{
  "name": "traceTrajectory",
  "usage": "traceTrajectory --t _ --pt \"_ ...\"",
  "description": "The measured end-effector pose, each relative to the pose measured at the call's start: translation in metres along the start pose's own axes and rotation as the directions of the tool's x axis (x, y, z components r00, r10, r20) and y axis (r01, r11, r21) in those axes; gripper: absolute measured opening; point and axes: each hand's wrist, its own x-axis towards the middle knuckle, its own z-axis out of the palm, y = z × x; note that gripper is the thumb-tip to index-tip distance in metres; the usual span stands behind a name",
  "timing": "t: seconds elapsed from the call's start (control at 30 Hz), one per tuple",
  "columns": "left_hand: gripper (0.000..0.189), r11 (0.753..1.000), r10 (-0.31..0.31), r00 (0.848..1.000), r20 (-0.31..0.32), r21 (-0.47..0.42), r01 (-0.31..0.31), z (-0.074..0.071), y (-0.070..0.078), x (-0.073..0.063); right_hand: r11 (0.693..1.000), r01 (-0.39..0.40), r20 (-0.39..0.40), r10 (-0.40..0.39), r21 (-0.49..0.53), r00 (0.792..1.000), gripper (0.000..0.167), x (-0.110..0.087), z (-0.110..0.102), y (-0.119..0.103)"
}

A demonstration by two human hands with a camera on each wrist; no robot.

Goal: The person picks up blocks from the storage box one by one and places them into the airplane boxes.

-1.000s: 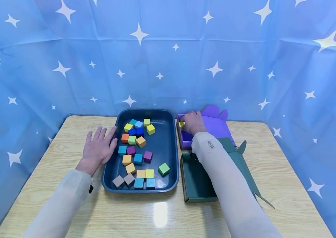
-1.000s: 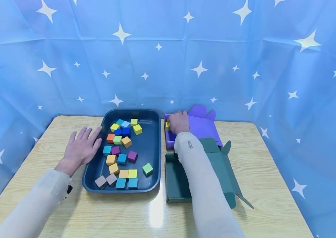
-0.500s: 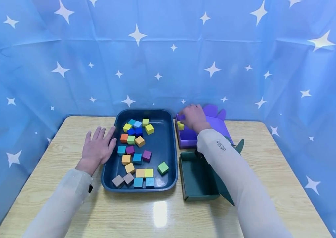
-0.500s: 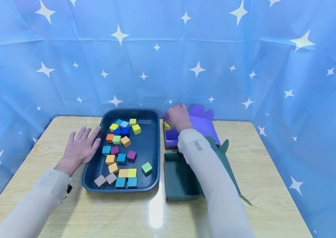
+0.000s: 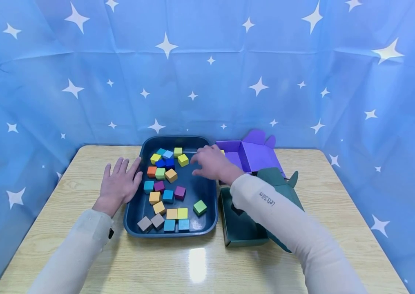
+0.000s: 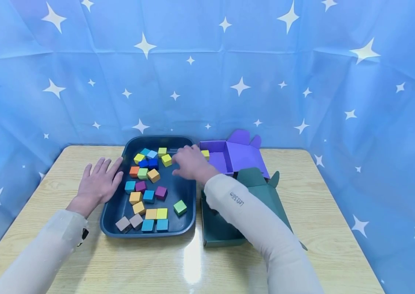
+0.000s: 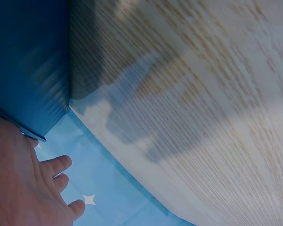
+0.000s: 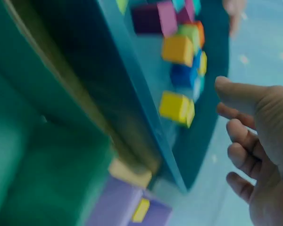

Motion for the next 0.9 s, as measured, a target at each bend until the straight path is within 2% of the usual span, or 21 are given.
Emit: traceTrajectory --t 0.13,0.23,0.37,0.6,0.9 --pt "0.06 1.0 0.003 1.0 -0.004 -0.002 -0.003 0.001 -0.001 0.0 0.998 0.054 0.089 -0.056 0.026 0.995 0.042 0.001 0.009 -0.019" --pt "0.06 1.0 0.002 1.0 -0.006 -0.001 -0.002 0.001 -0.001 0.0 0.997 0.067 0.134 -0.069 0.026 0.989 0.044 0.003 0.014 -0.031" --pt "0.06 1.0 0.002 1.0 -0.006 0.0 -0.002 0.001 -0.001 0.0 0.996 0.083 0.164 -0.078 -0.03 0.983 0.044 0.005 0.021 -0.043" --pt "0.06 1.0 0.0 1.0 -0.003 0.002 0.0 0.002 0.001 0.0 0.993 0.096 0.17 -0.083 -0.071 0.982 0.035 0.007 0.034 -0.052" --pt "0.06 1.0 -0.006 1.0 -0.005 0.005 0.006 0.001 0.0 0.0 0.989 0.112 0.181 -0.093 -0.101 0.979 0.034 0.012 0.038 -0.062"
